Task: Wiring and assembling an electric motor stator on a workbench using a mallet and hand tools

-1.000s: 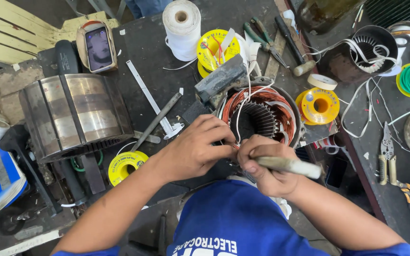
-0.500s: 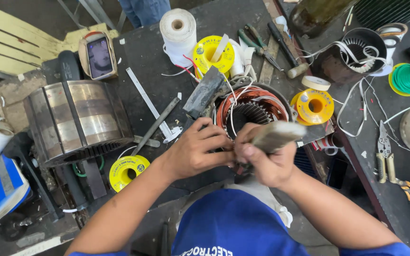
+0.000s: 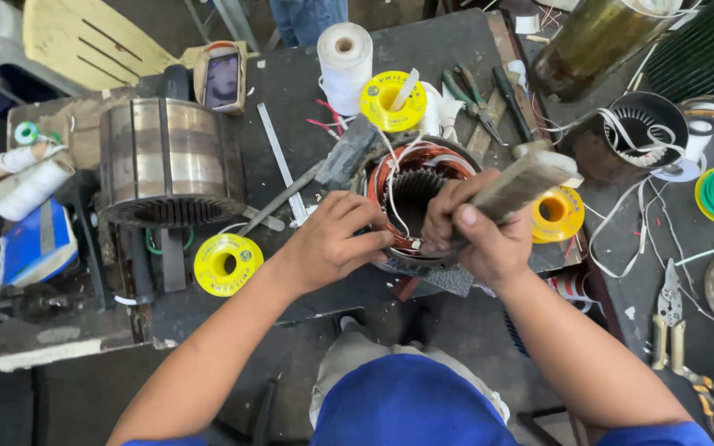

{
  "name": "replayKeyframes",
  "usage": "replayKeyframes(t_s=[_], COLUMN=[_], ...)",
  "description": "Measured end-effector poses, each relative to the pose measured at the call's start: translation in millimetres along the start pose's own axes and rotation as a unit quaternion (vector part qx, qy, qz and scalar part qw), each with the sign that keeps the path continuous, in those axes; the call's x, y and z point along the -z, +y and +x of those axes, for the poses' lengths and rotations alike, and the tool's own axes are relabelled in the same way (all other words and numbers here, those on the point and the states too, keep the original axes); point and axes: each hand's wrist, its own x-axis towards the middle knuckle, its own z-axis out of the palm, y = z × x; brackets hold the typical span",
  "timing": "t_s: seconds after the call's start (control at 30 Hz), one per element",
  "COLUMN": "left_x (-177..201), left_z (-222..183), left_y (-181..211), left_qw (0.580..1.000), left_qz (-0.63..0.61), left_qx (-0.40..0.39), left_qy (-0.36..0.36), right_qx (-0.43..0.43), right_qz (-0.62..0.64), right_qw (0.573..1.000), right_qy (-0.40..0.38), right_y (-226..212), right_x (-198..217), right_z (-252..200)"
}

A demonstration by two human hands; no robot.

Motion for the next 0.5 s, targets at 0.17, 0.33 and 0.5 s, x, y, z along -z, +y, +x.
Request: replayKeyframes(t_s=[0.17,0.33,0.5], left_x=[-8.9,-0.1,8.1], left_z=[8.3,4.7,-5.2], left_y=[30.2,21.4,0.6], left_qw=[0.998,0.999,0.999], left_qz=[0.035,0.002,-0.023], left_qx=[0.041,0.031,0.012], left_qy=[-0.017,-0.030,-0.022], right_qx=[-0.007,-0.017,-0.056], right_qz=[-0.060,-0.137,-0.103], right_qw=[0.997,0.984,0.987], right_qy=[-0.051,-0.115,-0.108], right_y=[1.2,5.6,1.9], right_x=[-3.5,-6.8,2.1], right_z=[2.3,-2.7,-10.6])
